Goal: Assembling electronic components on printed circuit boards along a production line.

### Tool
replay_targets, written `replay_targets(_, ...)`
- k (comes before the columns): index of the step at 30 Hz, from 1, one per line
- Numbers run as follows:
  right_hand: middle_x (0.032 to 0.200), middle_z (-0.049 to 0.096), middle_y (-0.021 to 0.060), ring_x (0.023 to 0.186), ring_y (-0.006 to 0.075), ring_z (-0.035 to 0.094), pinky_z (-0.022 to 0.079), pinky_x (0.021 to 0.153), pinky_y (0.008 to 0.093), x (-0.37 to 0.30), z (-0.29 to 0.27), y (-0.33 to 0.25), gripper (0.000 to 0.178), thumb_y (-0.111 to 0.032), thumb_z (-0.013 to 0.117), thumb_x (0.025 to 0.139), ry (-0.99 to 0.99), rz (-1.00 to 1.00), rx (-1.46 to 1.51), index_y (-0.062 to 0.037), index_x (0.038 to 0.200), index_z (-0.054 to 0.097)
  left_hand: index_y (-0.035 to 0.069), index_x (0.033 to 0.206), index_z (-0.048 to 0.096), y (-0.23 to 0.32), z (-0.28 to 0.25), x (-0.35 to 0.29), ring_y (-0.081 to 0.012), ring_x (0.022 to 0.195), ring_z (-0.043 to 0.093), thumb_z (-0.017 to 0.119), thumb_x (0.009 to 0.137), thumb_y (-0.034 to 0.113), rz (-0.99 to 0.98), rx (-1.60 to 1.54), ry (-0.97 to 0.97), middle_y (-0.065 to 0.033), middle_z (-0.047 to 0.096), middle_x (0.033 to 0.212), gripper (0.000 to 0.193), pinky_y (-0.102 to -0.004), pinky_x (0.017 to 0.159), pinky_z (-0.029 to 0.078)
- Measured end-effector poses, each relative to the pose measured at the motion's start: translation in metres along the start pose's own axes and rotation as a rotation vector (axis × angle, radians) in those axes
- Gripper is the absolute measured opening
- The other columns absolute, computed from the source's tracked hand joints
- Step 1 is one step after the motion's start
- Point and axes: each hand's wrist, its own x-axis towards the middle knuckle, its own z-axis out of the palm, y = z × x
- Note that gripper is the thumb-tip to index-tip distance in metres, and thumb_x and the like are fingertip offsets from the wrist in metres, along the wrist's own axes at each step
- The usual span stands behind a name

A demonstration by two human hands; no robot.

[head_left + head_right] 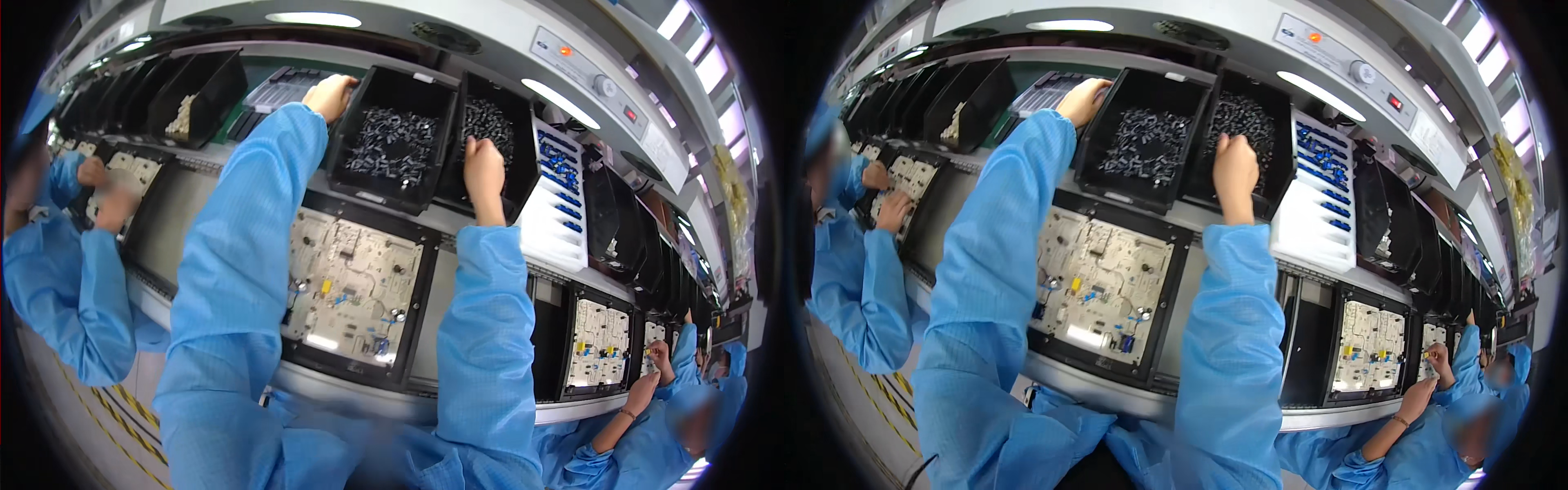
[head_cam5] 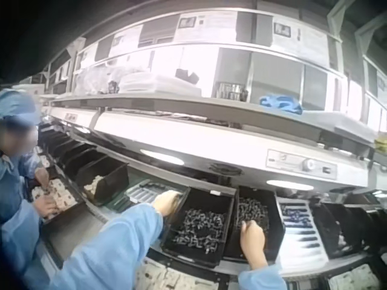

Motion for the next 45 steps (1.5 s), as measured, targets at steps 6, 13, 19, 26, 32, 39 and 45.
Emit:
replay_targets(6, 0.075, 0.06, 0.0209, 0.074, 0.0389, 0.058, 0.045, 0.065, 0.0459, -0.011, 0.012, -0.049, 0.033, -0.031, 0.053, 0.086, -0.068, -0.082, 0.111, -0.001, 0.074, 0.053, 0.015, 0.131, 0.036, -0.159, 0.034, 0.036, -0.0267, 0.126, 0.036, 0.046, 0.084, 0.021, 0.013, 0.201, -0.244, -0.0089, 0.035, 0.139, 0.049, -0.0417, 0.101, 0.034)
replay_targets(13, 0.072, 0.06, 0.0193, 0.07, 0.0372, 0.058, 0.045, 0.062, 0.0429, 0.005, -0.001, 0.006, 0.032, -0.031, 0.054, 0.086, -0.001, 0.01, 0.024, -0.0013, 0.074, 0.054, 0.014, 0.108, 0.059, -0.028, 0.029, 0.06, -0.0318, 0.097, 0.058, 0.046, 0.083, 0.015, 0.14, 0.269, -0.404, -0.0145, 0.061, 0.104, 0.028, -0.0399, 0.085, 0.046)
replay_targets(19, 0.071, 0.059, 0.0192, 0.07, 0.0375, 0.058, 0.045, 0.061, 0.0436, 0.001, -0.009, -0.013, 0.033, -0.031, 0.053, 0.087, -0.008, -0.018, 0.045, -0.0006, 0.074, 0.053, 0.015, 0.093, 0.068, -0.003, -0.013, 0.053, -0.0258, 0.088, 0.062, 0.052, 0.08, 0.018, -0.056, 0.41, -0.289, -0.0102, 0.065, 0.09, 0.021, -0.035, 0.076, 0.049)
replay_targets(26, 0.069, 0.058, 0.0196, 0.067, 0.0384, 0.057, 0.044, 0.058, 0.044, -0.012, -0.007, -0.013, 0.032, -0.03, 0.051, 0.088, -0.032, -0.061, 0.031, -0.0008, 0.075, 0.05, 0.011, 0.082, 0.065, -0.017, -0.016, 0.046, -0.0276, 0.081, 0.061, 0.064, 0.071, 0.017, 0.031, 0.397, -0.25, -0.0089, 0.064, 0.082, 0.013, -0.037, 0.071, 0.049)
replay_targets(32, 0.07, 0.058, 0.0202, 0.068, 0.0392, 0.057, 0.045, 0.059, 0.0443, -0.009, -0.007, -0.013, 0.033, -0.032, 0.052, 0.088, -0.028, -0.03, 0.013, -0.0012, 0.076, 0.05, 0.015, 0.079, 0.068, -0.022, -0.017, 0.053, -0.0264, 0.079, 0.062, 0.071, 0.068, 0.023, 0.082, 0.417, -0.178, -0.007, 0.065, 0.081, 0.014, -0.0365, 0.07, 0.049)
replay_targets(39, 0.07, 0.06, 0.02, 0.067, 0.0369, 0.06, 0.045, 0.059, 0.0439, -0.008, -0.013, -0.005, 0.022, -0.021, 0.055, 0.086, 0.1, -0.073, 0.193, -0.0007, 0.079, 0.051, 0.003, 0.088, 0.059, 0.021, -0.057, 0.044, -0.0276, 0.075, 0.061, 0.061, 0.079, 0.018, 0.215, 0.233, 0.236, -0.0141, 0.062, 0.08, 0.018, -0.0358, 0.066, 0.048)
replay_targets(45, 0.069, 0.06, 0.017, 0.067, 0.0353, 0.06, 0.046, 0.061, 0.0416, -0.008, -0.023, -0.009, 0.014, -0.014, 0.056, 0.083, 0.163, -0.273, 0.161, -0.0015, 0.086, 0.049, 0.005, 0.089, 0.055, 0.059, -0.088, 0.027, -0.0339, 0.083, 0.058, 0.051, 0.083, 0.022, 0.12, 0.057, 0.114, -0.0168, 0.06, 0.083, 0.019, -0.0426, 0.071, 0.046)
